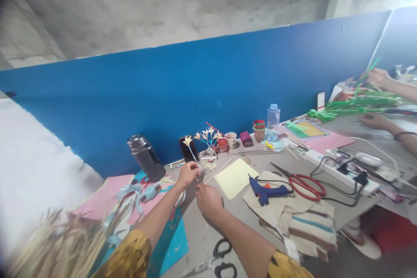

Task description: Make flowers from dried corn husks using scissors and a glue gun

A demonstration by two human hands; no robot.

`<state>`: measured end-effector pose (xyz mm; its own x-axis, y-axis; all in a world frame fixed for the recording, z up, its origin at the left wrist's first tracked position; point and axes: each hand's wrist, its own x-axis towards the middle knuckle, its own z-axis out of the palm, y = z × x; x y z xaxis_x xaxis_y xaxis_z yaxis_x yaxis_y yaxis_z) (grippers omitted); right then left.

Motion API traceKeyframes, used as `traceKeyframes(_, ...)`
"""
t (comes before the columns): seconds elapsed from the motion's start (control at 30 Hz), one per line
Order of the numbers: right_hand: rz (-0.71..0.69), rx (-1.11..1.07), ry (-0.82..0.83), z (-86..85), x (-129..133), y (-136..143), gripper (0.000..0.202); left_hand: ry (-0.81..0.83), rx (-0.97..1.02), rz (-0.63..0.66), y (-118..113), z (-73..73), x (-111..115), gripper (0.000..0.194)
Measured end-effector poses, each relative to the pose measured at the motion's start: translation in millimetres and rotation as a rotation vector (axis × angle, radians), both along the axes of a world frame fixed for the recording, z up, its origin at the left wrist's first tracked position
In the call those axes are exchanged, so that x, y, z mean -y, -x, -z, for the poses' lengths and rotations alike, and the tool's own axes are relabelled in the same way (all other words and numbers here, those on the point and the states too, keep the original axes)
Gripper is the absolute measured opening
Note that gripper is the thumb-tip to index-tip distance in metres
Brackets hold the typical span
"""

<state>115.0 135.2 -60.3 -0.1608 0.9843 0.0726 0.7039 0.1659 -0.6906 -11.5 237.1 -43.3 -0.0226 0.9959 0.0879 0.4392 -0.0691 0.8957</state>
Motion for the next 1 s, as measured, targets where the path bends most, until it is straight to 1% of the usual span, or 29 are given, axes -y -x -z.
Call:
traceKeyframes(0.13,-0.001,0.012,0.001,-1.0,1,0,0.029,-0.032,-0.037,-0.014,-18,7.3,-17,0.013)
traceKeyframes(0.27,-0.010,0.030,0.026,-5.1,1,0,0.027,-0.063,-0.060,-0.042,-24,11.4,-32,0.015)
traceKeyframes(0.4,-0.025,0.063,0.041,-6.7,1,1,0.025,-0.082,-0.083,-0.099,-18,12.0,-44,0.014)
traceKeyframes(0.53,-0.034,0.083,0.023,-6.1,1,1,0.024,-0.085,-0.100,-0.140,-8,14.8,-52,0.012)
traceKeyframes(0.77,-0.030,0.093,0.031,-5.5,1,1,0.022,-0.091,-0.111,-0.169,0,23.6,-56,0.008)
traceKeyframes(1.0,-0.024,0.099,0.030,-5.9,2,1,0.022,-0.093,-0.134,-0.180,-2,28.3,-59,0.005)
